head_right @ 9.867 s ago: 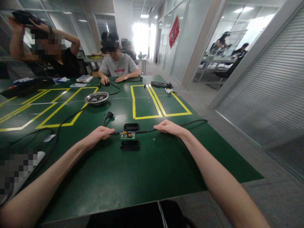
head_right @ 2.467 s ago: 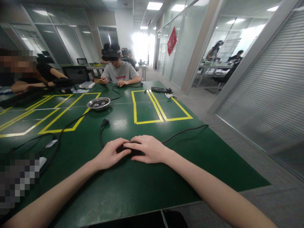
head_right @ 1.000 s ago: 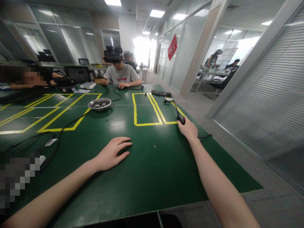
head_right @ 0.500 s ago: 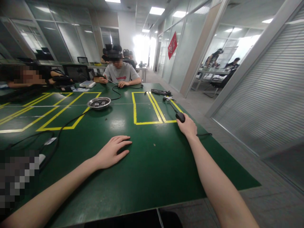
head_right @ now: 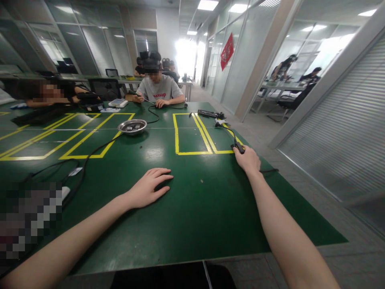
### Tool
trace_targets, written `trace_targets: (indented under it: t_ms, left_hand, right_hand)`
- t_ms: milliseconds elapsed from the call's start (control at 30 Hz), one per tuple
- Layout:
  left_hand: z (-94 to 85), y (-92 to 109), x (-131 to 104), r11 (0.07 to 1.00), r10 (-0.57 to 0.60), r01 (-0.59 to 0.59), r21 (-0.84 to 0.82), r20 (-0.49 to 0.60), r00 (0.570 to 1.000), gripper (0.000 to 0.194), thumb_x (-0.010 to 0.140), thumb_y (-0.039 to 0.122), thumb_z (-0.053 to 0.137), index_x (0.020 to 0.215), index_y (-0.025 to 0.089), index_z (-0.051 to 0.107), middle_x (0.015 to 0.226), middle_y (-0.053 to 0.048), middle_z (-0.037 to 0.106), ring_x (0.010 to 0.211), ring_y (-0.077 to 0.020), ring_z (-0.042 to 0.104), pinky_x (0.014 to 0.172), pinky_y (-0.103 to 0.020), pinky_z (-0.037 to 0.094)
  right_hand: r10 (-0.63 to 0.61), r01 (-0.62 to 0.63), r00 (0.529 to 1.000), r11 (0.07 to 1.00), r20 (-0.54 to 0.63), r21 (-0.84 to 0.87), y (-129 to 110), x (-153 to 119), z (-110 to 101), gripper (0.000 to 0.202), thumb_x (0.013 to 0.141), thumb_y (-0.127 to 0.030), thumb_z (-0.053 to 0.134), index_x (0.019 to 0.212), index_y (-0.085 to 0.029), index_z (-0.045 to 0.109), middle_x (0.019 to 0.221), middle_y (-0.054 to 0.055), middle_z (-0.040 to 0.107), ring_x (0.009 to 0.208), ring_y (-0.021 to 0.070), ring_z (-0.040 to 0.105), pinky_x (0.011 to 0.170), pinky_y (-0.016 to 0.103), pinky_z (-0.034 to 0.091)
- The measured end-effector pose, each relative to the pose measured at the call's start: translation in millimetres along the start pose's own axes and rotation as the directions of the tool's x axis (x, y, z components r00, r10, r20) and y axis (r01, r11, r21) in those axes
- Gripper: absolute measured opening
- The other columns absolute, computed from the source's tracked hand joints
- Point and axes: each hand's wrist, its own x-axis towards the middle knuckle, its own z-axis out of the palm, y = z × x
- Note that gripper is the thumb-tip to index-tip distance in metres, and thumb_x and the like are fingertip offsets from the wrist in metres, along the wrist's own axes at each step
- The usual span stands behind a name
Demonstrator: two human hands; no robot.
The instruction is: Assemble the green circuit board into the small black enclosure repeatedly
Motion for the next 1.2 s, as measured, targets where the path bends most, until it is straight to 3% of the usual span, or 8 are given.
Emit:
trace_targets:
  t_ms: [300,467,567,700,800,933,1067,1200]
  left_hand:
    - [1.4,-2,0,1.000,-0.004,0.004,0.001,0.014,1.000,0.034,0.102,0.034,0.059,0.134,0.023,0.066,0.146,-0.012,0.062,0.138,-0.0290,0.055,0.119,-0.051,0.041]
    - [2.7,-3,0,1.000,-0.005,0.005,-0.003,0.009,1.000,0.035,0.102,0.035,0.059,0.134,0.021,0.066,0.147,-0.013,0.061,0.139,-0.0291,0.054,0.119,-0.051,0.041]
    - [3.1,-4,-1,1.000,0.003,-0.003,0.001,-0.001,1.000,0.035,0.102,0.035,0.058,0.134,0.023,0.066,0.147,-0.012,0.061,0.138,-0.0288,0.054,0.118,-0.051,0.042]
    - [3.1,-5,-1,1.000,0.005,-0.005,0.000,-0.006,1.000,0.035,0.102,0.035,0.058,0.134,0.024,0.066,0.147,-0.012,0.061,0.138,-0.0287,0.054,0.118,-0.051,0.042]
    - [3.4,-5,-2,1.000,0.013,-0.013,-0.004,-0.011,1.000,0.034,0.102,0.036,0.058,0.134,0.026,0.066,0.147,-0.011,0.062,0.138,-0.0284,0.054,0.118,-0.051,0.042]
    - [4.0,-6,-2,1.000,0.010,-0.010,-0.010,-0.009,1.000,0.035,0.102,0.036,0.058,0.135,0.026,0.065,0.147,-0.010,0.061,0.138,-0.0284,0.054,0.118,-0.051,0.042]
    - [4.3,-6,-2,1.000,0.007,-0.007,-0.007,-0.004,1.000,0.035,0.102,0.035,0.058,0.135,0.025,0.065,0.148,-0.011,0.061,0.139,-0.0285,0.053,0.118,-0.052,0.042]
    - [4.8,-6,-2,1.000,0.008,-0.008,-0.007,-0.007,1.000,0.034,0.102,0.034,0.059,0.133,0.025,0.066,0.146,-0.010,0.062,0.138,-0.0286,0.053,0.118,-0.051,0.042]
  right_hand:
    - [0.024,-0.008,0.995,0.986,-0.095,0.168,15,18,16,0.044,0.098,-0.040,0.049,0.127,-0.015,0.071,0.112,0.019,0.076,0.105,0.0334,0.070,0.091,0.042,0.052]
    - [0.080,-0.065,0.995,0.971,-0.054,0.229,16,17,13,0.040,0.096,-0.025,0.046,0.129,-0.014,0.066,0.083,0.011,0.075,0.069,0.0255,0.069,0.078,0.038,0.053]
    - [0.104,-0.096,0.994,0.958,-0.014,0.271,13,13,10,0.040,0.094,-0.023,0.049,0.130,-0.015,0.064,0.089,0.010,0.076,0.053,0.0190,0.061,0.070,0.035,0.052]
    - [-0.009,0.044,0.990,0.969,-0.144,0.242,13,14,13,0.037,0.088,-0.040,0.062,0.116,-0.016,0.072,0.105,0.014,0.075,0.078,0.0247,0.068,0.078,0.038,0.053]
    - [-0.105,0.146,0.969,0.973,-0.225,0.176,15,17,15,0.048,0.081,-0.052,0.070,0.111,-0.015,0.074,0.107,0.016,0.072,0.096,0.0297,0.066,0.085,0.040,0.052]
    - [-0.109,0.139,0.969,0.982,-0.222,0.124,14,17,12,0.060,0.079,-0.055,0.072,0.122,-0.013,0.071,0.107,0.016,0.068,0.097,0.0305,0.064,0.086,0.041,0.052]
    - [-0.104,0.119,0.969,0.991,-0.225,0.055,16,14,13,0.048,0.089,-0.045,0.062,0.126,-0.016,0.071,0.117,0.018,0.067,0.099,0.0311,0.067,0.085,0.041,0.053]
    - [-0.129,0.125,0.984,0.991,-0.123,-0.041,17,13,20,0.044,0.089,-0.046,0.061,0.123,-0.022,0.074,0.114,0.016,0.072,0.098,0.0319,0.070,0.084,0.042,0.055]
